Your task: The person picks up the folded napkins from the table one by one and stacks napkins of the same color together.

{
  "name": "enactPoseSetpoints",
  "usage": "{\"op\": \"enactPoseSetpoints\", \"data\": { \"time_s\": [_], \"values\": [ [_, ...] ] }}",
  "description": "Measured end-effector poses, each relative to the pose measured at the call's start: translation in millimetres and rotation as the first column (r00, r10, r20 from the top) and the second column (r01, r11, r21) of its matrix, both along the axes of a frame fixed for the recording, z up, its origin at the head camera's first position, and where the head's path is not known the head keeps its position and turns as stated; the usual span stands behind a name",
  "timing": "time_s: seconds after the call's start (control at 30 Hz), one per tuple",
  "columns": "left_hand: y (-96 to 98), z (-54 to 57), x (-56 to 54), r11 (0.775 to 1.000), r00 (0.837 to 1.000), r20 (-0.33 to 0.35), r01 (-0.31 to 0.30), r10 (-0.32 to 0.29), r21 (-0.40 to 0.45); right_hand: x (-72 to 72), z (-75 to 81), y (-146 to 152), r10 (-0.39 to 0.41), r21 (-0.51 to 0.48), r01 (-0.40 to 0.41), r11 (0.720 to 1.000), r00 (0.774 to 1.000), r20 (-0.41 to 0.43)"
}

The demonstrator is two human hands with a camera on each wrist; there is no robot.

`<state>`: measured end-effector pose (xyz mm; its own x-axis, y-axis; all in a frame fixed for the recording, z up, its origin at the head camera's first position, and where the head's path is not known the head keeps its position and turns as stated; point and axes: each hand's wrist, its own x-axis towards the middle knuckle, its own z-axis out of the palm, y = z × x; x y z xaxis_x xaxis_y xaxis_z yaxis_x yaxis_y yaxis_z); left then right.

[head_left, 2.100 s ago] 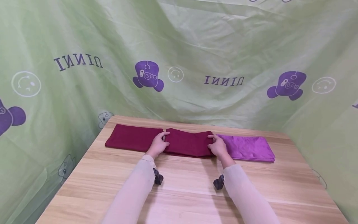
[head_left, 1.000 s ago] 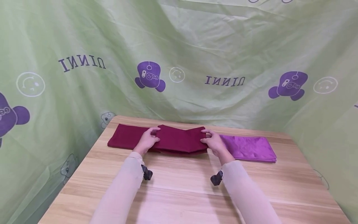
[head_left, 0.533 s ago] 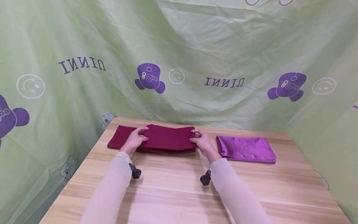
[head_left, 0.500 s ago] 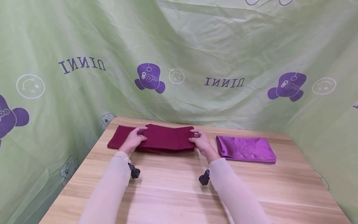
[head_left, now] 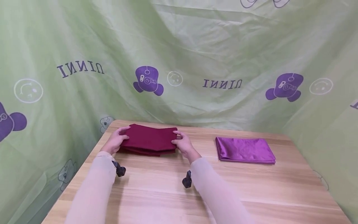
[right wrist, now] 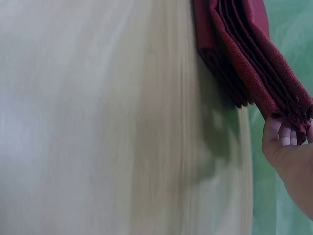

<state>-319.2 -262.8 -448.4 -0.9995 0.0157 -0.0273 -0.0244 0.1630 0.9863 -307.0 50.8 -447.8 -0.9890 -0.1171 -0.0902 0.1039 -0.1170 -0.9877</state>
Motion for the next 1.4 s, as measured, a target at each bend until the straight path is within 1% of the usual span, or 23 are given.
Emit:
{"op": "enactPoseSetpoints", "data": {
  "time_s": [0.07, 0.23, 0.37, 0.47, 0.5, 0.6, 0.7, 0.73, 0.87, 0.9, 0.97, 1.1, 1.13, 1.27, 1.3, 1.4],
  "values": [
    [-7.0, 1.3, 1.9, 1.0, 1.0, 0.009, -0.014, 0.014, 0.013, 1.0, -0.9, -8.6, 0.013, -0.002, -0.013, 1.0, 1.0, -0.006],
    [-21.8, 8.4, 4.4, 1.0, 1.0, -0.01, -0.027, 0.026, -0.016, 1.0, -1.1, -28.1, 0.031, -0.025, -0.031, 0.999, 0.999, -0.014],
    [-31.6, 7.9, 4.6, 0.998, 0.999, -0.008, -0.033, 0.033, -0.044, 0.9, -2.9, -39.1, 0.043, -0.035, -0.043, 0.998, 0.999, -0.019],
    [-38.1, 5.9, 6.9, 0.999, 0.999, -0.022, -0.028, 0.027, -0.028, 1.4, -6.6, -44.8, 0.046, -0.037, -0.047, 0.998, 0.999, -0.015],
    [-40.6, 4.9, 7.9, 1.0, 0.999, -0.037, -0.02, 0.02, 0.012, 1.3, -7.9, -46.2, 0.042, -0.036, -0.043, 0.998, 0.999, -0.017],
    [-44.4, 2.1, 7.5, 0.999, 0.998, -0.066, -0.004, 0.007, 0.046, 0.1, -12.4, -48.5, 0.025, -0.034, -0.026, 0.999, 0.999, -0.026],
    [-45.4, -0.4, 3.3, 0.999, 0.998, -0.054, -0.027, 0.028, 0.021, -2.3, -16.4, -50.1, 0.018, -0.036, -0.02, 0.999, 0.999, -0.047],
    [-44.7, -0.4, 1.8, 0.999, 0.998, -0.039, -0.039, 0.038, -0.025, -3.2, -17.7, -50.7, 0.02, -0.038, -0.022, 0.999, 0.999, -0.048],
    [-47.2, 0.7, 0.0, 0.993, 0.997, 0.002, -0.079, 0.079, -0.086, -5.8, -22.9, -55.4, 0.043, -0.039, -0.045, 0.998, 0.998, -0.054],
    [-48.7, 1.3, 0.2, 0.991, 0.996, 0.007, -0.087, 0.088, -0.104, -2.7, -19.7, -56.6, 0.048, -0.026, -0.049, 0.998, 0.997, -0.059],
    [-48.9, 0.0, 1.2, 0.986, 0.996, 0.007, -0.089, 0.09, -0.141, -0.7, -23.3, -56.9, 0.046, 0.003, -0.045, 0.999, 0.997, -0.057],
    [-51.8, -8.3, 3.7, 0.967, 0.996, -0.012, -0.093, 0.093, -0.237, 4.7, -32.0, -57.4, 0.034, 0.078, -0.03, 0.996, 0.999, -0.043],
    [-52.5, -11.2, 4.2, 0.964, 0.995, -0.016, -0.095, 0.094, -0.25, 2.4, -38.2, -57.9, 0.033, 0.086, -0.03, 0.996, 0.999, -0.035],
    [-53.7, -20.7, 4.5, 0.951, 0.994, -0.026, -0.113, 0.11, -0.287, 3.6, -42.1, -57.6, 0.037, 0.114, -0.034, 0.993, 0.999, -0.03],
    [-53.2, -21.9, 4.1, 0.952, 0.993, -0.024, -0.117, 0.114, -0.283, 3.4, -42.4, -57.3, 0.037, 0.121, -0.032, 0.992, 0.999, -0.033],
    [-50.3, -23.3, 3.3, 0.945, 0.992, -0.023, -0.126, 0.125, -0.302, 3.2, -42.3, -56.2, 0.034, 0.163, -0.028, 0.986, 0.999, -0.039]
  ]
}}
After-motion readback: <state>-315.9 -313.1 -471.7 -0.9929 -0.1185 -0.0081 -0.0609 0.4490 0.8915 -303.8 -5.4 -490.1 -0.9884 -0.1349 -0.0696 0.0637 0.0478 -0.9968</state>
